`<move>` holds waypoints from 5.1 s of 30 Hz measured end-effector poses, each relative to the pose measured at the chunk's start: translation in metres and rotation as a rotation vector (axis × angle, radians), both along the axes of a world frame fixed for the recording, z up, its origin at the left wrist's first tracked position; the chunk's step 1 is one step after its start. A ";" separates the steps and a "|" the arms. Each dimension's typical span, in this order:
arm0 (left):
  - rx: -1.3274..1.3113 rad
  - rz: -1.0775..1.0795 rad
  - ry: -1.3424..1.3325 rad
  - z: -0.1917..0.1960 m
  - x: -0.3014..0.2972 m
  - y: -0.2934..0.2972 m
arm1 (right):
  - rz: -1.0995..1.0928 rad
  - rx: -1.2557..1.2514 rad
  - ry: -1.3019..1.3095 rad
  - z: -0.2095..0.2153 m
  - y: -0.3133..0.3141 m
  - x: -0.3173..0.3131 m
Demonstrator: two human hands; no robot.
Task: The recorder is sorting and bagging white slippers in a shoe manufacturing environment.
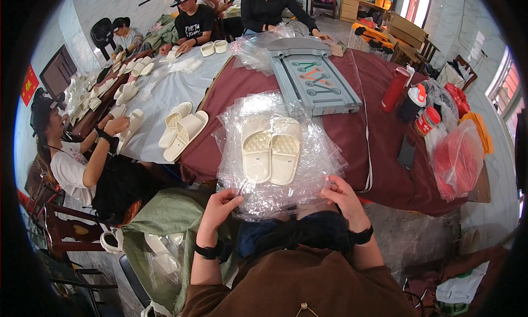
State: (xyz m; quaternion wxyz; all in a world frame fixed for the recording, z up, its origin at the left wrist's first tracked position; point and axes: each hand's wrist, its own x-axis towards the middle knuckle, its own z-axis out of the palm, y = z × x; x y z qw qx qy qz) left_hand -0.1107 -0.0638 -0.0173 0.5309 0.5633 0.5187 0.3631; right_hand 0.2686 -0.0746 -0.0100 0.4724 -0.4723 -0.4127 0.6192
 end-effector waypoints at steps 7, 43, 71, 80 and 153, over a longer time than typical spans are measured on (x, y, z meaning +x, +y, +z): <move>-0.172 0.150 -0.297 -0.005 0.008 0.002 | -0.118 -0.015 0.011 0.001 -0.001 0.017; 0.078 0.108 -0.354 0.051 0.021 0.015 | 0.000 0.200 -0.128 0.062 0.039 0.014; -0.310 0.284 -1.210 -0.018 0.075 0.028 | -0.228 0.187 0.530 -0.030 0.048 -0.074; -0.596 0.143 -0.939 0.002 0.086 0.027 | 0.042 0.432 -0.150 -0.009 0.039 -0.070; 0.323 0.497 1.233 0.093 -0.163 0.051 | -0.077 0.845 -0.931 -0.033 0.067 -0.047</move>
